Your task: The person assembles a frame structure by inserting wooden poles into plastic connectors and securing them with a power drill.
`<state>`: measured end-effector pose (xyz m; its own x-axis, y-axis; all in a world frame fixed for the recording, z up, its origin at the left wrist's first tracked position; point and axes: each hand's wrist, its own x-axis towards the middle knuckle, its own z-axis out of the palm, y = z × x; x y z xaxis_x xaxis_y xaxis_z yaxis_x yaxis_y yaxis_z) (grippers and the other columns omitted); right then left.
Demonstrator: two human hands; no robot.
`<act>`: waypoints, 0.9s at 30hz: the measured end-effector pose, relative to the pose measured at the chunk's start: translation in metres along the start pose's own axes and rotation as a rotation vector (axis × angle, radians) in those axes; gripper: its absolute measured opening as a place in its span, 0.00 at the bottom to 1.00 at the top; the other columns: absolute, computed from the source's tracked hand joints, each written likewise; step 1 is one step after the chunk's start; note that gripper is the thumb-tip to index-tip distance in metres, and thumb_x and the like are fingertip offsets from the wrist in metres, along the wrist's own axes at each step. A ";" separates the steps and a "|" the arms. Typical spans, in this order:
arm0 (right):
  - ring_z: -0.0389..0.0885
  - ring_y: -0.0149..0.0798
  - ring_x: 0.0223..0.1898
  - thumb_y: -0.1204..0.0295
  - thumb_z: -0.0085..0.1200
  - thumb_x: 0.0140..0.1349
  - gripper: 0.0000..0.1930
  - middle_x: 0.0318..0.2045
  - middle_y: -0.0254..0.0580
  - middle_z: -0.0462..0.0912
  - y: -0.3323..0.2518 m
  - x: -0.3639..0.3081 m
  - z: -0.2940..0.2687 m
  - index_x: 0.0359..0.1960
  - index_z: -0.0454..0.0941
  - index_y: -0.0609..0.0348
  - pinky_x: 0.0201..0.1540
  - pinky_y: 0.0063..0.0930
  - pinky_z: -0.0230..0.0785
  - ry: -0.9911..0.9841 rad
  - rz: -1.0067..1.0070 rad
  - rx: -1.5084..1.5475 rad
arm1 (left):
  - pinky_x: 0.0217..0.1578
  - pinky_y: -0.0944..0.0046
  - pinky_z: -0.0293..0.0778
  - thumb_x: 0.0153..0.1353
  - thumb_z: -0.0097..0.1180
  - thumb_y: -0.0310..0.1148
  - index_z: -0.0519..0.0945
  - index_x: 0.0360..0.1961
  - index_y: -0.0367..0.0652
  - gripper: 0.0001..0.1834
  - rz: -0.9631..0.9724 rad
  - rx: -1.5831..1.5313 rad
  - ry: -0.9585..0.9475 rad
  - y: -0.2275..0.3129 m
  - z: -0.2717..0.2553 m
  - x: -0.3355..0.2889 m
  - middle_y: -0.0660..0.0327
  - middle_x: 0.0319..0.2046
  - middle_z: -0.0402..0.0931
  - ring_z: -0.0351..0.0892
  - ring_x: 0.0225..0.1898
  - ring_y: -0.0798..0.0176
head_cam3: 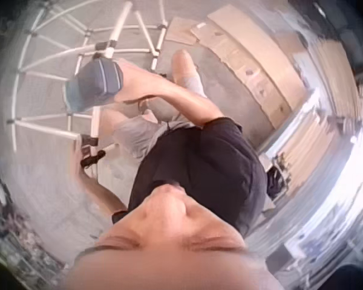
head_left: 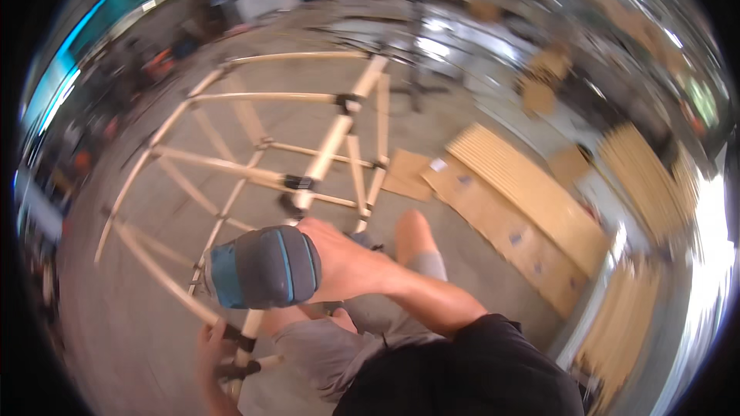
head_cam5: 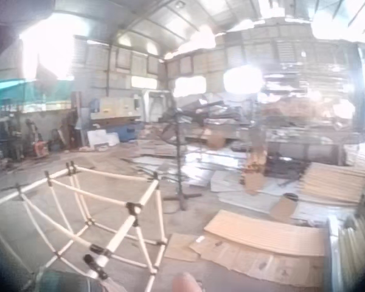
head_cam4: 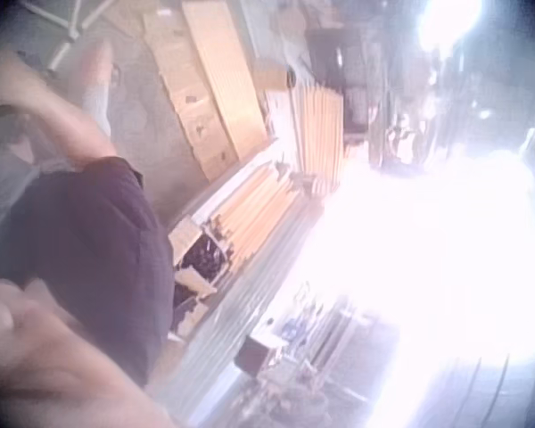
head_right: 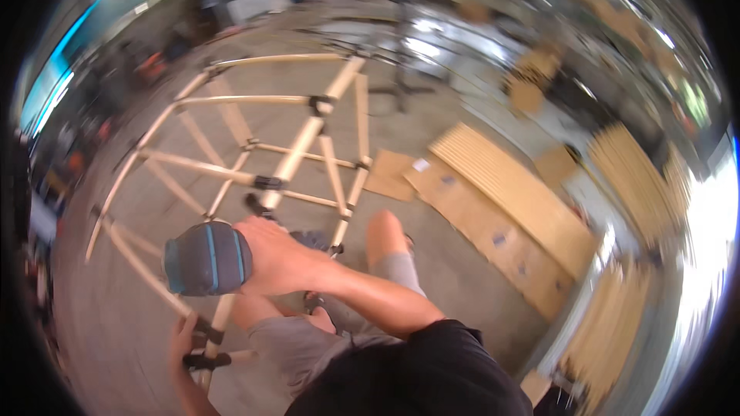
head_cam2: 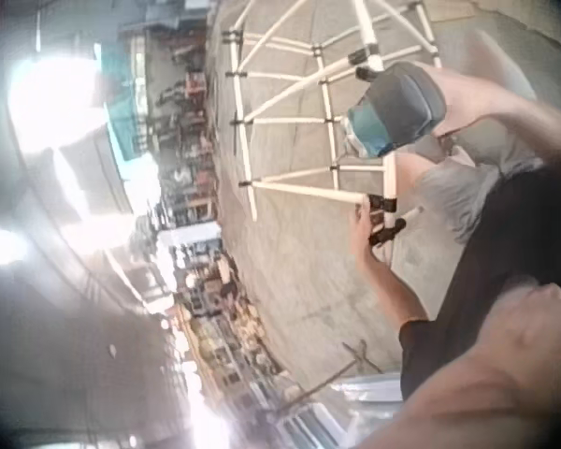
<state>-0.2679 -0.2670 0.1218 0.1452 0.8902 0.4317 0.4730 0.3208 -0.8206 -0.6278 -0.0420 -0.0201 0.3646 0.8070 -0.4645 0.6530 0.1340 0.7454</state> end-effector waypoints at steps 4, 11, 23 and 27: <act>0.80 0.49 0.36 0.75 0.65 0.45 0.18 0.33 0.48 0.82 0.055 -0.090 -0.013 0.41 0.78 0.60 0.43 0.39 0.74 0.478 0.080 0.227 | 0.41 0.60 0.79 0.70 0.53 0.44 0.77 0.51 0.34 0.22 0.272 0.047 0.213 0.042 0.016 -0.052 0.52 0.39 0.80 0.81 0.37 0.56; 0.75 0.32 0.38 0.77 0.63 0.53 0.18 0.35 0.38 0.79 0.086 -0.201 0.060 0.47 0.75 0.64 0.45 0.30 0.71 0.856 0.389 0.275 | 0.42 0.61 0.81 0.75 0.43 0.39 0.77 0.47 0.26 0.22 1.022 -0.199 0.380 0.135 0.097 -0.168 0.44 0.38 0.81 0.83 0.40 0.51; 0.70 0.56 0.55 0.74 0.64 0.47 0.41 0.50 0.56 0.71 0.104 -0.307 0.147 0.65 0.57 0.66 0.58 0.46 0.65 0.678 0.379 -0.283 | 0.50 0.60 0.74 0.64 0.59 0.48 0.69 0.60 0.38 0.31 0.664 0.412 -0.674 0.082 0.303 -0.130 0.50 0.49 0.75 0.77 0.48 0.59; 0.72 0.55 0.53 0.74 0.61 0.49 0.37 0.48 0.55 0.73 0.124 -0.339 0.152 0.62 0.60 0.68 0.58 0.44 0.66 0.670 0.485 -0.387 | 0.51 0.60 0.73 0.56 0.70 0.35 0.68 0.57 0.35 0.33 0.563 0.051 -0.866 0.037 0.353 -0.097 0.55 0.48 0.75 0.75 0.49 0.61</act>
<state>-0.3909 -0.4798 -0.1834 0.8215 0.4859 0.2984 0.4690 -0.2781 -0.8383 -0.4043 -0.3187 -0.1159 0.9657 0.0525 -0.2543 0.2596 -0.1756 0.9496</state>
